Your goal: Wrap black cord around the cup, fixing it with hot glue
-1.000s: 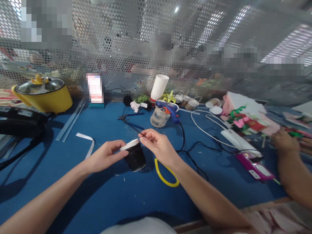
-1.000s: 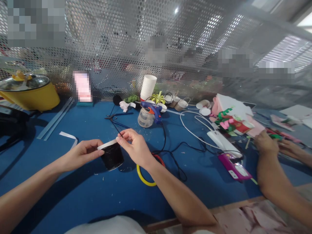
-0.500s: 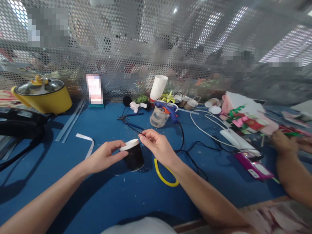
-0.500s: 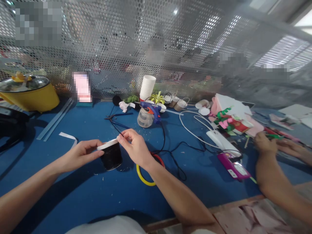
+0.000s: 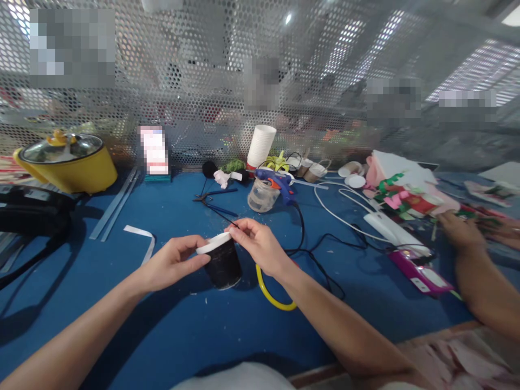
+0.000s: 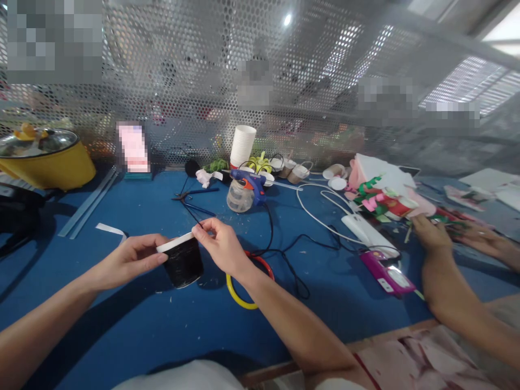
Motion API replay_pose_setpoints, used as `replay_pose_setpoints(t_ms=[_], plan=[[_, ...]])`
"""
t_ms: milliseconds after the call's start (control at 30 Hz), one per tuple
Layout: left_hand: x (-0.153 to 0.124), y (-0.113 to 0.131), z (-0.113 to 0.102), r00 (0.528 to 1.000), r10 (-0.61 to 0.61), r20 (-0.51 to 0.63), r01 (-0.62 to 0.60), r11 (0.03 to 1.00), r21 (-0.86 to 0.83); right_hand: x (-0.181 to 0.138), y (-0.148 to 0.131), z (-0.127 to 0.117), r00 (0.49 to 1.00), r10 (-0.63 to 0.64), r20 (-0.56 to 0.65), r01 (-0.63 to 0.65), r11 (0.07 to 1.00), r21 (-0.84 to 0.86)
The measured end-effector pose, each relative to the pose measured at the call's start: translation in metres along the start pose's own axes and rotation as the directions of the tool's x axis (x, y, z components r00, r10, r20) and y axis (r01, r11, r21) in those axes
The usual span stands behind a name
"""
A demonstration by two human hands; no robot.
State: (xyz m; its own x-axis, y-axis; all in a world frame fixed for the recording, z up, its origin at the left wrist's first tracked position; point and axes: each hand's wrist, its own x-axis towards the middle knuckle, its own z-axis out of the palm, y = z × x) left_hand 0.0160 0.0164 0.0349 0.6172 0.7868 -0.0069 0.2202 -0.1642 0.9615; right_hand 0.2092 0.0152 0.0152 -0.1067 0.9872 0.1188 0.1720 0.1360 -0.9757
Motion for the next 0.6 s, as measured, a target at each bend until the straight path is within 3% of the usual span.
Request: replay_pose_setpoints(t_ms=[267, 400, 600], plan=[[-0.001, -0.002, -0.003, 1.0, -0.017, 0.024, 0.022, 0.977, -0.213, -0.003, -0.003, 0.006, 0.998, 0.036, 0.042, -0.045, 0.971, 0.236], [0.003, -0.01, -0.003, 1.0, -0.003, 0.008, 0.005, 0.973, -0.232, 0.0, -0.001, 0.006, 1.0, -0.012, 0.005, 0.011, 0.995, 0.099], [0.01, -0.026, -0.006, 0.999, -0.04, 0.013, 0.041, 0.998, -0.044, 0.007, 0.015, 0.01, 0.994, -0.106, -0.04, 0.1, 0.987, -0.126]])
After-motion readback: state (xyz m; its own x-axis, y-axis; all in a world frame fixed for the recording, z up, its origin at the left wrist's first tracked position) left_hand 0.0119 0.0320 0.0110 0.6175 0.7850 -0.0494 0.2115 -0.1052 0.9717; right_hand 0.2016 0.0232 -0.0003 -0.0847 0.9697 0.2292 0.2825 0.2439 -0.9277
